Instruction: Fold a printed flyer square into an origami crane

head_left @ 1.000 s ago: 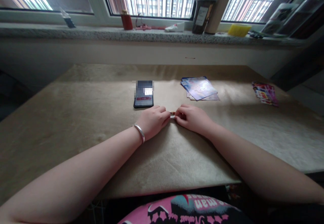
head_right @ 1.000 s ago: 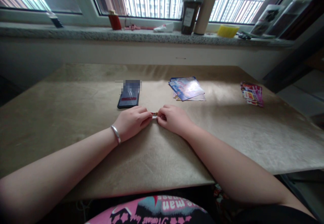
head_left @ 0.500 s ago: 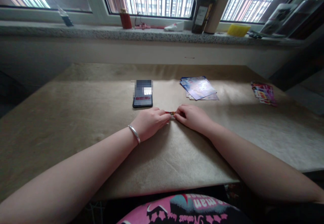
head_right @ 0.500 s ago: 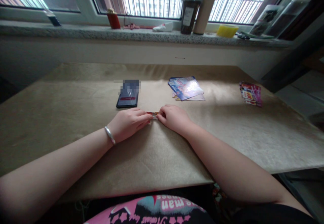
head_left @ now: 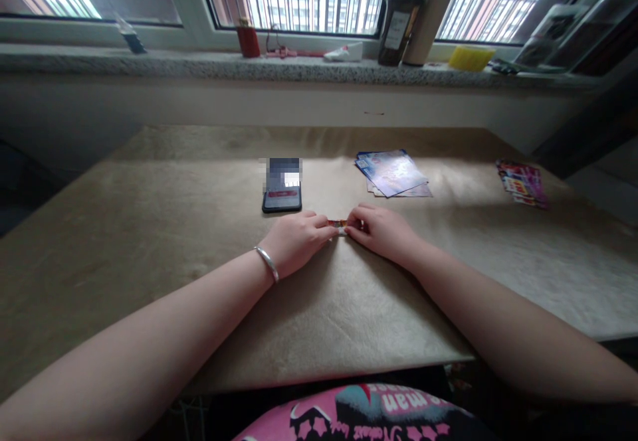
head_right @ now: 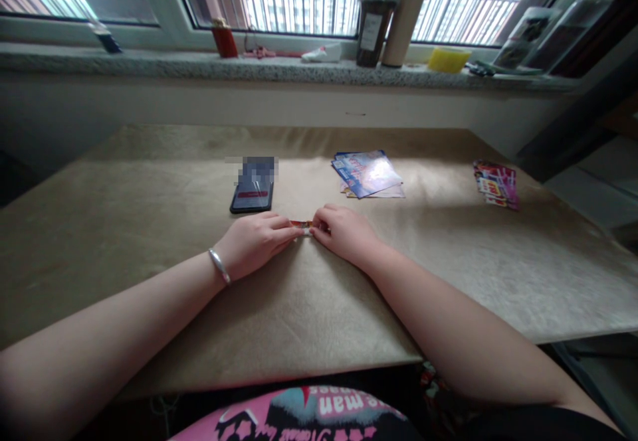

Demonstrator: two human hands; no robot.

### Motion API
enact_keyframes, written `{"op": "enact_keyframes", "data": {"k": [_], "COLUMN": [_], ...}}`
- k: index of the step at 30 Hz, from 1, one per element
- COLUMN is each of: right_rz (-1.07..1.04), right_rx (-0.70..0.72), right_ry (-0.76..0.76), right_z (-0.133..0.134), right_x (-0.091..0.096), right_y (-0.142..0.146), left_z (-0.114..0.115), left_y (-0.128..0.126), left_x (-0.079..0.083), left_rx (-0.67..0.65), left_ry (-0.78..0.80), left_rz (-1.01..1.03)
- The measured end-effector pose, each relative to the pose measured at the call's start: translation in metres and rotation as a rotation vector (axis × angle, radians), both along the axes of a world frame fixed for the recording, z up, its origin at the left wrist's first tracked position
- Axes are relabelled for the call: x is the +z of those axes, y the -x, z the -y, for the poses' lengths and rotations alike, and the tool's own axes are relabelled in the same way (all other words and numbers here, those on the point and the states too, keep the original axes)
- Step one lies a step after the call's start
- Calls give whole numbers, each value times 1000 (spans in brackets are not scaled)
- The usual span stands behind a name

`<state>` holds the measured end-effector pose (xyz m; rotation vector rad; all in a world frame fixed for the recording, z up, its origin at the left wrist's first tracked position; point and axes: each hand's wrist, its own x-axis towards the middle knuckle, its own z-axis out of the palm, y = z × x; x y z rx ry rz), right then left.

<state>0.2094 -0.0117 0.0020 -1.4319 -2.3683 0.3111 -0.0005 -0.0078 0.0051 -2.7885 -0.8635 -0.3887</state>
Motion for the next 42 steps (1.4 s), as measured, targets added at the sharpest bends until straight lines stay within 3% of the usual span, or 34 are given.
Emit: {"op": "enact_keyframes", "data": {"k": [6,13,24,42], "right_rz": [124,220,173,102], "right_rx": [129,106,29,-22], "right_ry": [-155,-203,-162,-86], "right_z": [7,9,12,10], "right_x": [5,5,6,9], "right_y": [1,3,7,8], "left_z": [1,1,-3,1], "left_y": [0,-3,0,-5], "left_x": [0,0,-4,2], "left_rx": [18,44,-2,57], "left_ry": [19,4,-34,5], "left_rz": [-8,-44,-7,-21]}}
